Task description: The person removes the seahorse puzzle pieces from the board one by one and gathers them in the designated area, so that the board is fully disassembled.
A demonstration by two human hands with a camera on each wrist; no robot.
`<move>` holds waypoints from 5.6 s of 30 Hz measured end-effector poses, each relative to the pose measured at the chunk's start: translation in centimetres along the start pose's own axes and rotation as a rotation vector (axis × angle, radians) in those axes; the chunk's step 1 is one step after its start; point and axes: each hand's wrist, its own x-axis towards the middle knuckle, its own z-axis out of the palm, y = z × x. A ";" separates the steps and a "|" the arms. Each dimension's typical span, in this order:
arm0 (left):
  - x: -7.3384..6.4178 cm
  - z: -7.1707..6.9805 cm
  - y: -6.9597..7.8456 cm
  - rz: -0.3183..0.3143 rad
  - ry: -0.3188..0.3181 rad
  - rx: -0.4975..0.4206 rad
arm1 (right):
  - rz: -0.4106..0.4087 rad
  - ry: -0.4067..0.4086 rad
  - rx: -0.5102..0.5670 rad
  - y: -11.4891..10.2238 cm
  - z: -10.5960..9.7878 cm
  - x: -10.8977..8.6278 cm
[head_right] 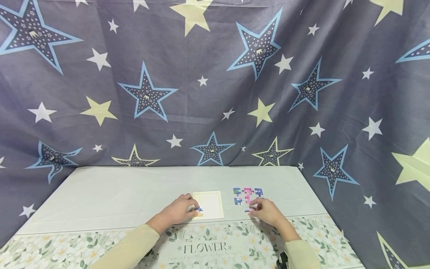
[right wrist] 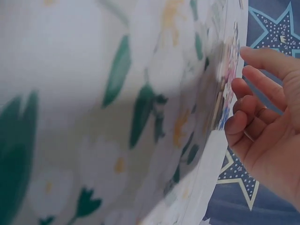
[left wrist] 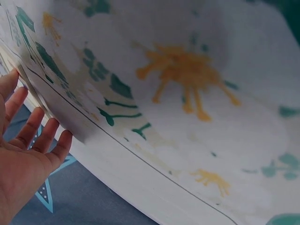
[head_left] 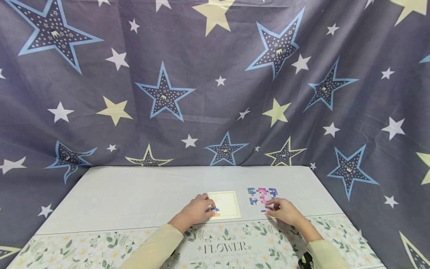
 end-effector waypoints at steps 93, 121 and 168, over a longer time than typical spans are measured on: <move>-0.7 -0.3 -2.4 0.098 0.000 0.129 | -0.139 -0.079 -0.078 -11.0 10.6 4.2; -0.7 -0.7 -2.4 0.089 -0.028 0.087 | -0.177 -0.055 -0.064 -10.5 10.1 4.2; -0.5 -0.7 -2.4 0.080 -0.007 0.036 | -0.146 -0.026 -0.078 -7.4 7.5 2.9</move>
